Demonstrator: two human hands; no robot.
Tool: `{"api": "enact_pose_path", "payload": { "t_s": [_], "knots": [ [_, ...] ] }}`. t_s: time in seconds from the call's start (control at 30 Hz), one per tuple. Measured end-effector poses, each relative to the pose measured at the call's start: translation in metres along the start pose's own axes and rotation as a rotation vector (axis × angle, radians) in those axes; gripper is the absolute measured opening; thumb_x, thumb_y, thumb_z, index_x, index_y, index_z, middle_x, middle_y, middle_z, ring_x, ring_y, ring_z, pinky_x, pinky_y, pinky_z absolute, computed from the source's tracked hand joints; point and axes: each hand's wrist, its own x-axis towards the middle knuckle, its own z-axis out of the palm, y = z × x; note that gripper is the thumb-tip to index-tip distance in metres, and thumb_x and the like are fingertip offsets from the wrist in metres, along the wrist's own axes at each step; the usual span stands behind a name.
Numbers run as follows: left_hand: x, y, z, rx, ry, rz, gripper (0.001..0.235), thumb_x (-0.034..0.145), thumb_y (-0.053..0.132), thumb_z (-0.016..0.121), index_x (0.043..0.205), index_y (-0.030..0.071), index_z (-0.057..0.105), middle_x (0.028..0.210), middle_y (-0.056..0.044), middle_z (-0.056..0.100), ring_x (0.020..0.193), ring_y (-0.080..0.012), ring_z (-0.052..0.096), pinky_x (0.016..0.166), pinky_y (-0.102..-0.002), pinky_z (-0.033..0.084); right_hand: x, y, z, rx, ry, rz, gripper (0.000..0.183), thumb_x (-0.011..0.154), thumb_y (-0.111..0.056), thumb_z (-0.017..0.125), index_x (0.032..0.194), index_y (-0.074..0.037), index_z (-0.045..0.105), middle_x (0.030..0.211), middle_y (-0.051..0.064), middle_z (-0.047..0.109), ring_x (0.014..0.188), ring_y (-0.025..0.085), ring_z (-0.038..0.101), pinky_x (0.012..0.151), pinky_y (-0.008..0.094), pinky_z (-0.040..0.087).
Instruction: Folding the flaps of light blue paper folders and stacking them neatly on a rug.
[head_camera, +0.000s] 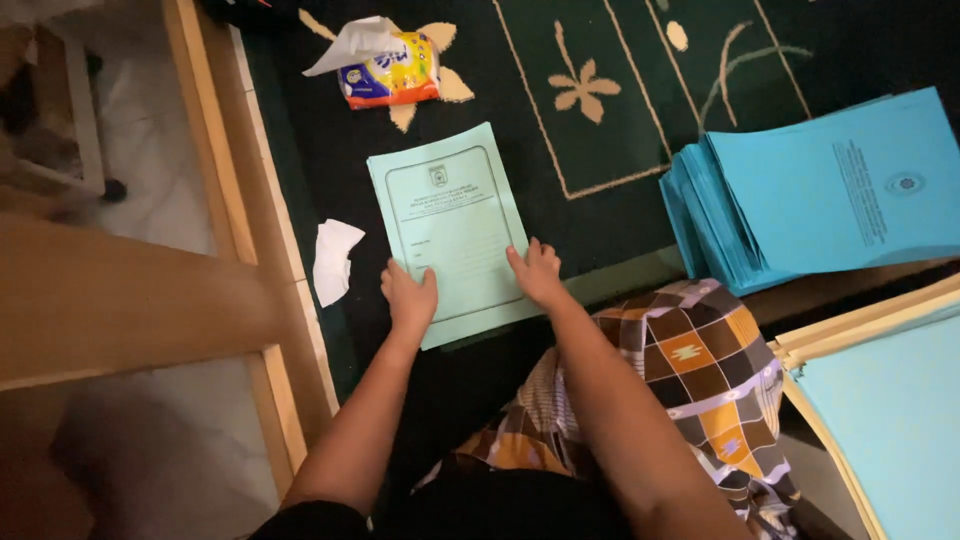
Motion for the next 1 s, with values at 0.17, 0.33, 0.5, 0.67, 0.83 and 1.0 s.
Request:
{"api": "enact_pose_path", "payload": {
  "t_s": [0.17,0.33,0.5,0.67,0.83,1.0],
  "knots": [
    [0.038,-0.004,-0.021,-0.118,-0.105,-0.065,0.074,0.097,0.058,0.06,0.131,-0.008,0.06,0.134,-0.031,0.061,0.132,-0.0441,0.055,0.112,-0.052,0.043,-0.028,-0.036,-0.039,0.301,-0.067,0.133,0.102,0.098,-0.08,0.045,0.162,-0.001,0.031,0.164,0.028,0.033,0.152,0.044,0.032,0.124,0.057,0.027],
    [0.045,-0.01,-0.005,-0.164,-0.16,-0.054,0.068,0.097,0.04,0.065,0.146,0.001,0.04,0.146,-0.026,0.049,0.138,-0.0395,0.048,0.113,-0.052,0.041,-0.037,-0.043,-0.029,0.26,-0.077,0.062,0.065,0.094,-0.051,0.068,0.141,-0.007,0.06,0.135,0.022,0.066,0.129,0.039,0.061,0.107,0.054,0.049],
    [0.004,0.027,-0.018,-0.346,-0.01,0.169,0.024,0.104,0.017,0.059,0.12,0.003,0.048,0.115,-0.025,0.064,0.113,-0.0407,0.063,0.097,-0.051,0.05,-0.064,-0.058,-0.044,0.276,0.085,-0.134,0.045,0.098,-0.027,0.067,0.134,0.0,0.062,0.125,0.028,0.068,0.122,0.044,0.063,0.102,0.055,0.051],
    [-0.013,0.065,-0.067,-0.496,0.172,0.672,0.052,0.1,0.008,0.067,0.145,0.002,0.041,0.134,-0.034,0.055,0.133,-0.0456,0.051,0.112,-0.058,0.04,-0.06,-0.051,-0.054,0.723,0.126,-0.542,0.048,0.101,-0.008,0.065,0.145,0.0,0.047,0.134,0.028,0.061,0.133,0.036,0.053,0.112,0.056,0.04],
    [-0.041,0.093,-0.095,-0.49,0.132,0.781,0.082,0.092,0.013,0.08,0.154,-0.007,0.029,0.15,-0.035,0.044,0.145,-0.0433,0.039,0.122,-0.059,0.029,-0.113,-0.07,-0.092,0.732,0.183,-0.534,0.078,0.099,-0.015,0.072,0.16,0.0,0.026,0.163,0.026,0.03,0.154,0.039,0.024,0.126,0.06,0.017],
    [-0.059,0.096,-0.101,-0.64,0.062,0.967,0.066,0.088,0.003,0.077,0.144,-0.001,0.043,0.132,-0.019,0.061,0.135,-0.0314,0.053,0.119,-0.048,0.033,-0.052,0.028,-0.056,0.712,0.18,-0.42,0.061,0.091,-0.007,0.072,0.149,-0.012,0.054,0.145,0.008,0.059,0.133,0.022,0.052,0.119,0.054,0.037]
  ]
}}
